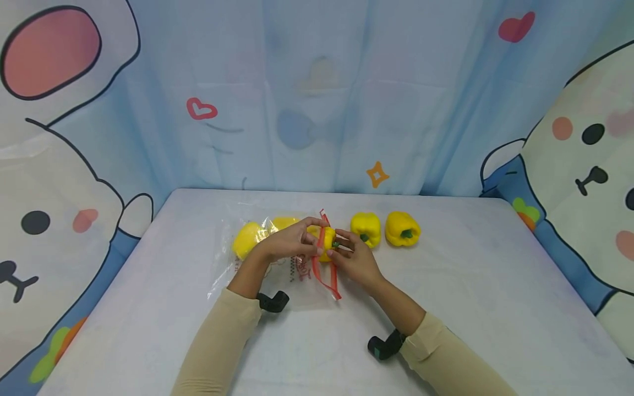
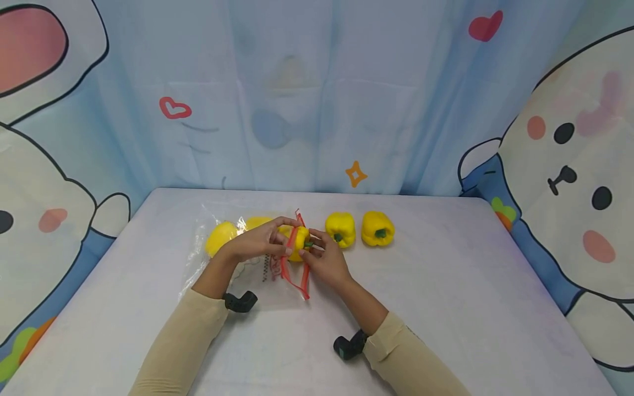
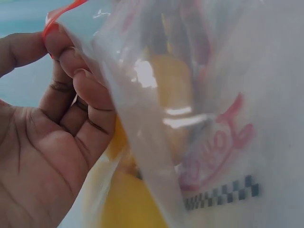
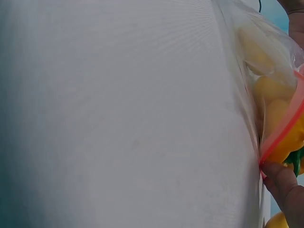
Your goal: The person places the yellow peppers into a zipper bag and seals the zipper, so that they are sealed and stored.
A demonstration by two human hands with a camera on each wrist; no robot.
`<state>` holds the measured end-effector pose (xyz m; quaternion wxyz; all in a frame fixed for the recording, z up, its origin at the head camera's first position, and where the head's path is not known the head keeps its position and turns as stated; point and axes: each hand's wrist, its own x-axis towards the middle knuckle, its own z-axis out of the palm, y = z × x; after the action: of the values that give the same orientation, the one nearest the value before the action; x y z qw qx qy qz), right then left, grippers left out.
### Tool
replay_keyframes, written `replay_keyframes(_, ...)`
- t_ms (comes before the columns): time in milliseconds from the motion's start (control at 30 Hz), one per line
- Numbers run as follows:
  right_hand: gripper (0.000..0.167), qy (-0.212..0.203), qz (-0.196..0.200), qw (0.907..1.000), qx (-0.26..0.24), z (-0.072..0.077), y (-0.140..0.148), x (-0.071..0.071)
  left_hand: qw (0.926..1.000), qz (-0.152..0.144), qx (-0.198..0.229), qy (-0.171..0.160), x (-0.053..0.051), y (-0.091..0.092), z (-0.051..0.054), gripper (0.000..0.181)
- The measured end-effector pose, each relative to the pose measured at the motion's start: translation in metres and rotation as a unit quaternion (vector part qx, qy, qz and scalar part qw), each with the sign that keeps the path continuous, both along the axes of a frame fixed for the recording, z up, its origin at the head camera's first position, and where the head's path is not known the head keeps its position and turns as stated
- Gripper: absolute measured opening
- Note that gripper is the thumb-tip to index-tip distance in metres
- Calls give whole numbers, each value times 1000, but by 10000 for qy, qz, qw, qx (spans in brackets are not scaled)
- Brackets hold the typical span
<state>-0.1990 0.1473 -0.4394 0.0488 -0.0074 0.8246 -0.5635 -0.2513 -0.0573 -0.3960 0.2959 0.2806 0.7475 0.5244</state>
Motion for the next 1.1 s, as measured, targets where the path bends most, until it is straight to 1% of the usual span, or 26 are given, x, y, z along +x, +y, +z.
replay_keyframes(267, 64, -22, -84, 9998, 179, 1, -3, 1, 9976, 217, -648, 133, 1, -3, 9, 68)
replay_keyframes(433, 64, 17, -84, 9996, 275, 2, -5, 1, 9973, 182, -673, 224, 0, -3, 9, 68)
replay_keyframes(567, 63, -3, -108, 9995, 296, 2, -6, 0, 9978, 146, -609, 220, 0, -4, 8, 68)
replay_keyframes(700, 63, -43, -129, 9995, 284, 2, -8, 0, 9975, 213, -637, 212, 0, -5, 8, 69)
replay_keyframes(867, 63, -45, -148, 9995, 261, 1, -9, -1, 9960, 352, -790, 218, 0, -4, 8, 70)
replay_keyframes(1100, 63, -42, -172, 9993, 323, 0, -9, -1, 9955, 373, -851, 198, -2, -4, 7, 72)
